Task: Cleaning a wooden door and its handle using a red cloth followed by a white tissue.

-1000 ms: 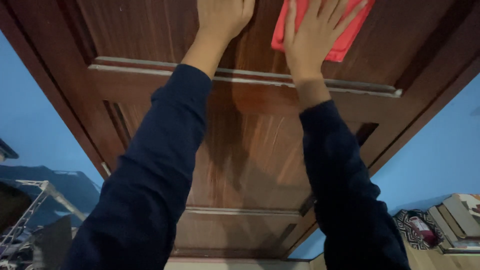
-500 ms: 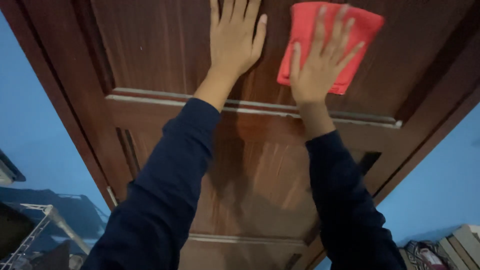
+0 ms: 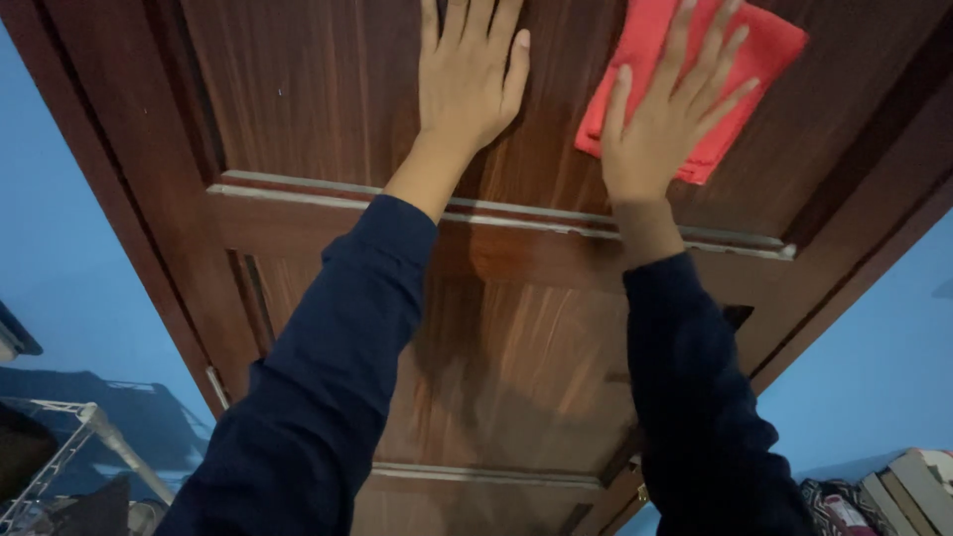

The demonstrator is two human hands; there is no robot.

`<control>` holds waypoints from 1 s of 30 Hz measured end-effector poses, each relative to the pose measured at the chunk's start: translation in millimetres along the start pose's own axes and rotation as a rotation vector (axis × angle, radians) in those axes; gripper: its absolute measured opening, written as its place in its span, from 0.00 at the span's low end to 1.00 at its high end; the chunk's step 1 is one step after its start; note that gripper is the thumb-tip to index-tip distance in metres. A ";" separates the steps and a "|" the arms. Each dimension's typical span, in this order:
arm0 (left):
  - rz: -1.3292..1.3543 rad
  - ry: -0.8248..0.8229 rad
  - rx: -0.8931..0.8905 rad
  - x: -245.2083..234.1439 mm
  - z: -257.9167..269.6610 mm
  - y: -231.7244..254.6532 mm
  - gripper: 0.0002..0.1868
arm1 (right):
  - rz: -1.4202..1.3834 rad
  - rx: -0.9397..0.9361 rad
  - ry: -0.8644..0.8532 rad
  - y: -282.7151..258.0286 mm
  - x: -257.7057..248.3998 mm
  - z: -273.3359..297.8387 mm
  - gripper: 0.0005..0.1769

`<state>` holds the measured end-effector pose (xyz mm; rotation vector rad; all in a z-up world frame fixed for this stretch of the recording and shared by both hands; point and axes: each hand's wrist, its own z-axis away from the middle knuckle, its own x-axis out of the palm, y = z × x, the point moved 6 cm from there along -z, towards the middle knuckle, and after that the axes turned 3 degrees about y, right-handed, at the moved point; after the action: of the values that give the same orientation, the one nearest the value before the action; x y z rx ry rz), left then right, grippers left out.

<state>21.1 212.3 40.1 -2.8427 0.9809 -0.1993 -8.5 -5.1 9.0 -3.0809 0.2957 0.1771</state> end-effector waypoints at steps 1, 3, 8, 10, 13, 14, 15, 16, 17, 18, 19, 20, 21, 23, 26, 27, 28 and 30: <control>0.021 -0.028 -0.021 -0.1 -0.3 0.1 0.22 | -0.039 -0.010 -0.008 -6.5 -5.4 -1.2 0.38; 0.048 -0.058 -0.045 -3.3 -1.9 1.6 0.21 | -0.073 -0.019 -0.020 -15.7 -12.4 1.0 0.38; 0.221 -0.085 -0.046 -0.3 -1.0 23.0 0.19 | -0.227 -0.036 -0.054 -23.9 -29.2 3.2 0.33; 0.290 -0.098 0.072 2.0 0.1 62.4 0.22 | -0.348 -0.069 -0.019 -5.3 -15.5 3.5 0.33; 0.334 -0.132 0.194 24.0 8.8 105.6 0.29 | -0.616 -0.101 0.036 17.4 -24.3 0.3 0.33; 0.315 -0.157 0.199 36.0 12.4 115.2 0.32 | -0.761 -0.093 0.053 24.6 -31.2 -1.5 0.36; 0.307 -0.155 0.199 36.0 11.4 122.4 0.32 | -0.768 -0.098 0.055 38.3 -27.7 -2.4 0.36; 0.261 -0.147 0.156 36.4 10.0 126.7 0.34 | -0.744 -0.080 0.156 55.1 -28.8 -3.3 0.32; 0.213 -0.140 0.113 36.6 9.0 129.8 0.36 | -0.723 -0.062 0.256 70.6 -28.7 -3.4 0.29; 0.202 -0.138 0.113 40.7 7.3 135.3 0.36 | -0.734 -0.065 0.258 77.9 -31.8 -5.6 0.29; 0.129 -0.092 0.104 42.2 6.2 139.1 0.37 | -0.648 -0.094 0.264 82.6 -34.8 -6.8 0.27; 0.056 -0.046 0.095 43.9 5.2 143.0 0.37 | -0.563 -0.123 0.269 87.4 -37.4 -8.0 0.25; 0.041 -0.046 0.093 51.3 8.1 139.2 0.37 | -0.578 -0.126 0.269 90.5 -34.9 -8.7 0.25; -0.051 -0.022 0.106 64.9 13.7 131.3 0.31 | -0.623 -0.145 0.158 93.9 -23.0 -10.9 0.25; -0.110 -0.061 0.095 66.2 5.0 107.7 0.25 | -0.611 -0.194 0.168 88.9 -21.4 -12.4 0.27; -0.122 -0.062 0.096 63.0 5.0 101.4 0.25 | -0.624 -0.195 0.170 85.9 -24.1 -11.2 0.27; -0.126 -0.050 0.082 58.8 4.9 94.3 0.25 | -0.604 -0.191 0.162 82.7 -25.9 -10.1 0.28; -0.138 -0.041 0.070 51.2 4.7 77.9 0.24 | -0.593 -0.187 0.153 78.8 -27.5 -8.5 0.29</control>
<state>14.9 120.1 27.0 -2.8393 0.7552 -0.1845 -49.5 -77.7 18.2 -3.1970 -0.6632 -0.0588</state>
